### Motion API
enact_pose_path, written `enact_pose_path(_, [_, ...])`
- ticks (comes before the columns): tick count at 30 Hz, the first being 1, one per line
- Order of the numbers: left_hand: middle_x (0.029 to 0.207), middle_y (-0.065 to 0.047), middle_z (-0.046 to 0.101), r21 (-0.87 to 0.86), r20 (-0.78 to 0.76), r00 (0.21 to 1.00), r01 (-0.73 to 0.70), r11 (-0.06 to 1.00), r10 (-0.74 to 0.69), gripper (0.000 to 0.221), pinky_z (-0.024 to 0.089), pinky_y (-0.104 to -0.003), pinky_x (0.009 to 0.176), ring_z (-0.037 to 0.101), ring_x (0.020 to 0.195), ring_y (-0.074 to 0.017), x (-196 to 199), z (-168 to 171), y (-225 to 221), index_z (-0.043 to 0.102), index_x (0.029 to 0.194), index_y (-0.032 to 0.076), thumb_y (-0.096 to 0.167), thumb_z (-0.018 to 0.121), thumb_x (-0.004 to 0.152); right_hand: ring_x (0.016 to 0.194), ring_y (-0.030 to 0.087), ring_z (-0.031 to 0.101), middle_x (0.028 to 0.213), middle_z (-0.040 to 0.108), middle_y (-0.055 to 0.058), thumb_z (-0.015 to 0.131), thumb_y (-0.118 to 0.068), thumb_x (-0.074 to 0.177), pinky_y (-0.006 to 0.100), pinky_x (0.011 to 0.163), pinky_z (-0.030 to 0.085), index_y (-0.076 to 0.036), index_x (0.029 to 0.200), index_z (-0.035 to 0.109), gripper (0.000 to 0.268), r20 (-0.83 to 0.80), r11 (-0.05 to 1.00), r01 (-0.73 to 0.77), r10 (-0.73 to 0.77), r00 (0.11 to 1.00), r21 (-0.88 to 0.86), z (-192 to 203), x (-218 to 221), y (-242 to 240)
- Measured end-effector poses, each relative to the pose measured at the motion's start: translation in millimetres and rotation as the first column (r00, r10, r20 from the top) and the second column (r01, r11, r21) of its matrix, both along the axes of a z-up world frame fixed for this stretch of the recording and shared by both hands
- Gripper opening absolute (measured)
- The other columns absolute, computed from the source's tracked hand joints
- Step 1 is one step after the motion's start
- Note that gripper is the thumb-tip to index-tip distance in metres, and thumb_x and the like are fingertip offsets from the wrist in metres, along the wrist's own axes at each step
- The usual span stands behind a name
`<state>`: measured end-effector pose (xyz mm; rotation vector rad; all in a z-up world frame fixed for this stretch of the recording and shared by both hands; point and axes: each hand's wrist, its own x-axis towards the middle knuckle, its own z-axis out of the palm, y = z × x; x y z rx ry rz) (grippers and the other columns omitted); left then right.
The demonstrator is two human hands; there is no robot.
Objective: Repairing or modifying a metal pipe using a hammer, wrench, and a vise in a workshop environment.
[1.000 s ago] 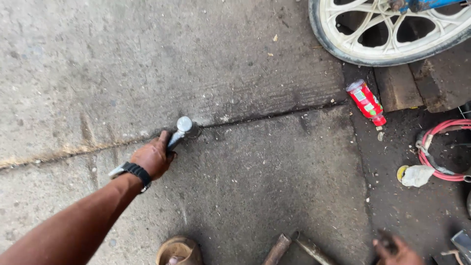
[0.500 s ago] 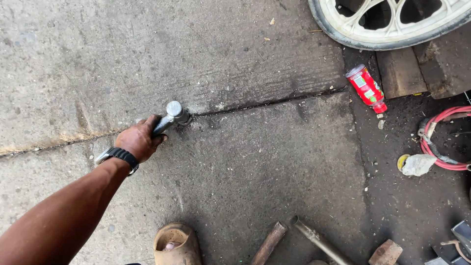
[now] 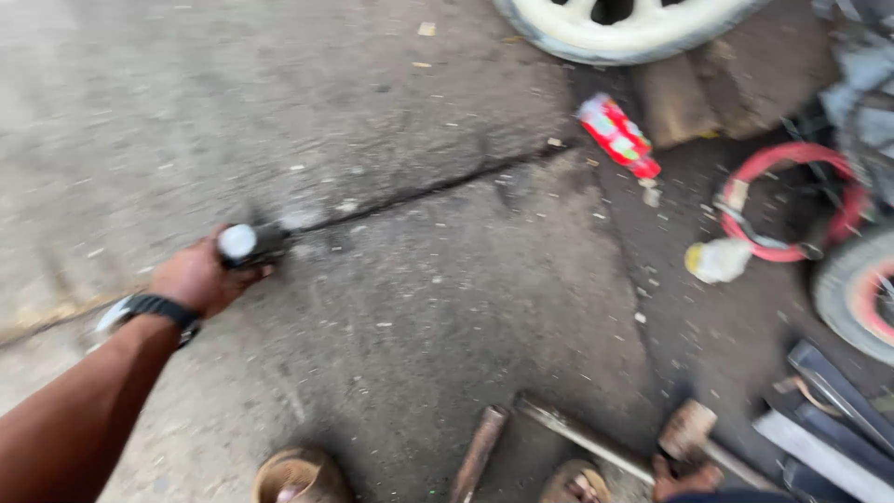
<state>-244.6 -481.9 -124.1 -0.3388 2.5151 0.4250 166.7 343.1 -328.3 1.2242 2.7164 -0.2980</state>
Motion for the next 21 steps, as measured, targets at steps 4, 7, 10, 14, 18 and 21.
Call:
enact_pose_path(4, [0.124, -0.012, 0.076, 0.070, 0.059, 0.968, -0.250, 0.966, 0.246, 0.076, 0.052, -0.049, 0.090, 0.069, 0.116, -0.0381, -15.1, -9.2, 17.1, 0.063, 0.143, 0.028, 0.053, 0.085, 0.074, 0.106, 0.052, 0.068, 0.111, 0.070, 0.028, 0.084, -0.036, 0.082, 0.053, 0.093, 0.051, -0.004, 0.125, 0.048, 0.065, 0.075, 0.973, 0.228, -0.230, 0.970, 0.037, 55.7, -78.2, -62.1])
enact_pose_path(7, [0.119, -0.009, 0.079, 0.099, 0.040, 0.944, -0.330, 0.939, 0.327, 0.069, 0.051, -0.046, 0.089, 0.072, 0.111, -0.0332, -17.8, -12.0, 22.5, 0.071, 0.135, 0.023, 0.044, 0.093, 0.073, 0.099, 0.054, 0.071, 0.105, 0.075, 0.028, 0.076, -0.042, 0.085, 0.054, 0.090, 0.051, -0.012, 0.126, 0.045, 0.060, 0.224, 0.942, 0.335, -0.333, 0.916, 0.032, 97.6, -99.0, -83.0])
enact_pose_path(10, [0.123, -0.014, 0.075, 0.135, -0.032, 0.935, -0.346, 0.928, 0.353, 0.085, 0.049, -0.046, 0.086, 0.069, 0.108, -0.0374, -11.9, -39.2, 15.2, 0.060, 0.147, 0.017, 0.038, 0.095, 0.072, 0.098, 0.054, 0.071, 0.110, 0.073, 0.028, 0.071, -0.048, 0.086, 0.055, 0.092, 0.051, -0.010, 0.140, 0.041, 0.073, 0.258, 0.953, 0.299, -0.303, 0.917, 0.057, 89.4, -92.2, -84.9])
enact_pose_path(14, [0.120, -0.016, 0.076, 0.180, -0.060, 0.910, -0.394, 0.901, 0.410, 0.070, 0.052, -0.041, 0.086, 0.070, 0.102, -0.0314, -11.1, -40.9, 22.6, 0.070, 0.146, 0.015, 0.022, 0.095, 0.080, 0.128, 0.053, 0.059, 0.160, 0.046, 0.025, 0.063, -0.056, 0.085, 0.054, 0.109, 0.045, -0.004, 0.169, 0.016, 0.109, 0.245, 0.970, 0.233, -0.241, 0.939, 0.061, 42.0, -53.8, -61.1])
enact_pose_path(18, [0.123, -0.019, 0.073, 0.323, -0.128, 0.886, -0.387, 0.864, 0.445, 0.067, 0.051, -0.039, 0.094, 0.067, 0.106, -0.0308, -4.5, -52.9, 16.7, 0.068, 0.145, 0.004, 0.013, 0.092, 0.083, 0.094, 0.049, 0.072, 0.119, 0.071, 0.024, 0.067, -0.049, 0.086, 0.054, 0.089, 0.055, -0.011, 0.159, 0.034, 0.088, 0.156, 0.969, 0.241, -0.247, 0.956, 0.058, 45.7, -55.1, -70.1])
enact_pose_path(21, [0.118, -0.019, 0.074, 0.347, -0.156, 0.907, -0.322, 0.881, 0.392, 0.063, 0.051, -0.037, 0.091, 0.068, 0.102, -0.0288, -8.8, -64.7, 5.8, 0.070, 0.140, 0.001, 0.014, 0.093, 0.083, 0.128, 0.048, 0.061, 0.168, 0.035, 0.020, 0.056, -0.059, 0.088, 0.052, 0.109, 0.047, -0.007, 0.170, 0.012, 0.106, 0.321, 0.973, 0.216, -0.230, 0.919, 0.080, 37.3, -50.4, -64.7])
